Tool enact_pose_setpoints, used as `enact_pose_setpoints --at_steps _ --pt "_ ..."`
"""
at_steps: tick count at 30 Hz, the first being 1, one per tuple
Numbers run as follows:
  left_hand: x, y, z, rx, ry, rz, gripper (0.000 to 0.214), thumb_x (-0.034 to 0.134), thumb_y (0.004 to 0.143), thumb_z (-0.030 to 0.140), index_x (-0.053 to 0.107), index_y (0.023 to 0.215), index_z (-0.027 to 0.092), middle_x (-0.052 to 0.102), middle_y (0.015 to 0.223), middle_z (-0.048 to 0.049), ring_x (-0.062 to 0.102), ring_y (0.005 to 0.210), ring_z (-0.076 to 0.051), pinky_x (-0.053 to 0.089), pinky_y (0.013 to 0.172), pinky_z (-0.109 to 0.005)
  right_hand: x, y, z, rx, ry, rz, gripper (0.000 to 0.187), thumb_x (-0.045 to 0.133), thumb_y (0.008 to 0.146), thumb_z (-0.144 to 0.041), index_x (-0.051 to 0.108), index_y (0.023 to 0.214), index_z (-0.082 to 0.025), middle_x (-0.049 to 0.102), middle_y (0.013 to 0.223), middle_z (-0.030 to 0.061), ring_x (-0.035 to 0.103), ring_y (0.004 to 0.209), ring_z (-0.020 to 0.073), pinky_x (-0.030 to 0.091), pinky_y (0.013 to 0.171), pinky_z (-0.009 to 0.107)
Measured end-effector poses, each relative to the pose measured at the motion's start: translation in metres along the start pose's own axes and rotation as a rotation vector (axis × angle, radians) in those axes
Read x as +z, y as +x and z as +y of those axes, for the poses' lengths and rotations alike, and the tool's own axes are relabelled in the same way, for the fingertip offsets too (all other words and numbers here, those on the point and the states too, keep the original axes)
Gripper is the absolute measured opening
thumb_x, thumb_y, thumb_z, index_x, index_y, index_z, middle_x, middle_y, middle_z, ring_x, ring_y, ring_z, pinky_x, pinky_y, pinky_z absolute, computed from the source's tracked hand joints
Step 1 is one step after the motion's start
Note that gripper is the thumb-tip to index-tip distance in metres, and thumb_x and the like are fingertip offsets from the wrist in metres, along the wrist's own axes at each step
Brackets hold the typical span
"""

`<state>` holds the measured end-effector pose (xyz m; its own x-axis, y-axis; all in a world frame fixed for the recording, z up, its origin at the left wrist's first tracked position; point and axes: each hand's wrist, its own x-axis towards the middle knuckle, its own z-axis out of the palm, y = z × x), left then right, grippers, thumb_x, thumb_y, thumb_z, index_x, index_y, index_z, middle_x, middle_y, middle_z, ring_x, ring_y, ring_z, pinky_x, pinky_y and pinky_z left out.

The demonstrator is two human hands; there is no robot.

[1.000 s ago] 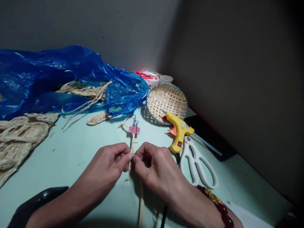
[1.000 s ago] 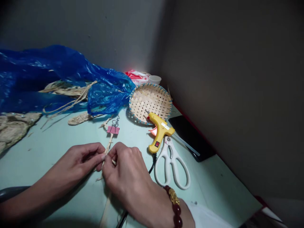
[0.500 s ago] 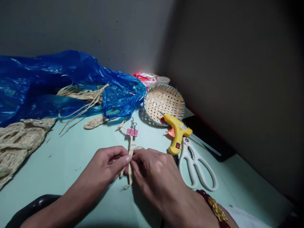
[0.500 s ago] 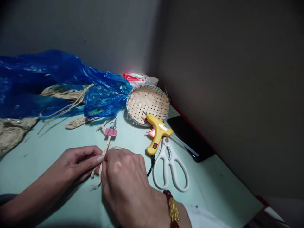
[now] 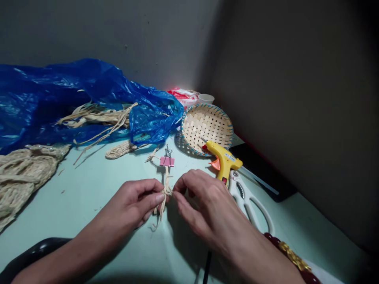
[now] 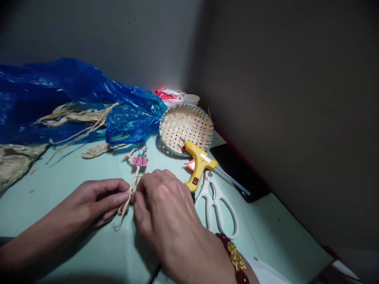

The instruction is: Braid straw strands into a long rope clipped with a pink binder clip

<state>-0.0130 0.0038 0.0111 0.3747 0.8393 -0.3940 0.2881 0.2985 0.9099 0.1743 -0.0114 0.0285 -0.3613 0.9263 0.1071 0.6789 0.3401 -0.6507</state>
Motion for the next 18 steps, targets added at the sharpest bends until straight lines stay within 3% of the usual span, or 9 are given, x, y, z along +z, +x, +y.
enact_pose_setpoints --at_steps 3,7,11,18 --pt "-0.0009 -0.0025 0.0019 0.027 0.103 -0.003 0.026 0.051 0.089 0.039 0.055 0.072 0.019 0.039 0.057 0.0077 0.032 0.05 -0.009 0.026 0.046 -0.022 -0.0035 0.0008 0.0011 0.029 0.064 -0.058 0.013 0.046 0.095 -0.028 0.054 0.087 -0.021 0.059 0.086 0.0008 0.053 0.08 0.015 0.039 0.071 0.029" --pt "-0.0016 -0.0043 0.0013 0.082 0.295 0.057 0.027 0.051 0.09 0.038 0.056 0.07 0.021 0.047 0.06 0.0063 0.041 0.055 -0.01 0.033 0.054 -0.023 -0.0017 0.0003 0.0002 0.166 0.156 -0.188 0.022 0.037 0.099 -0.037 0.051 0.089 -0.022 0.056 0.076 -0.0006 0.051 0.067 0.014 0.039 0.061 0.027" --pt "0.0 -0.0044 0.0002 0.121 0.479 0.11 0.03 0.048 0.091 0.042 0.058 0.071 0.022 0.058 0.068 0.0033 0.052 0.066 -0.015 0.036 0.061 -0.026 -0.0001 0.0025 -0.0009 0.18 0.253 -0.264 0.024 0.035 0.1 -0.038 0.048 0.087 -0.021 0.055 0.071 -0.0017 0.05 0.06 0.012 0.038 0.058 0.026" --pt "0.0067 -0.0008 0.0028 0.137 0.59 0.205 0.031 0.049 0.087 0.042 0.056 0.065 0.021 0.048 0.057 0.0043 0.043 0.056 -0.014 0.031 0.053 -0.025 0.0048 0.0058 0.0026 0.081 0.19 -0.183 0.021 0.04 0.099 -0.03 0.047 0.082 -0.02 0.053 0.07 -0.0021 0.047 0.063 0.0118 0.034 0.057 0.026"
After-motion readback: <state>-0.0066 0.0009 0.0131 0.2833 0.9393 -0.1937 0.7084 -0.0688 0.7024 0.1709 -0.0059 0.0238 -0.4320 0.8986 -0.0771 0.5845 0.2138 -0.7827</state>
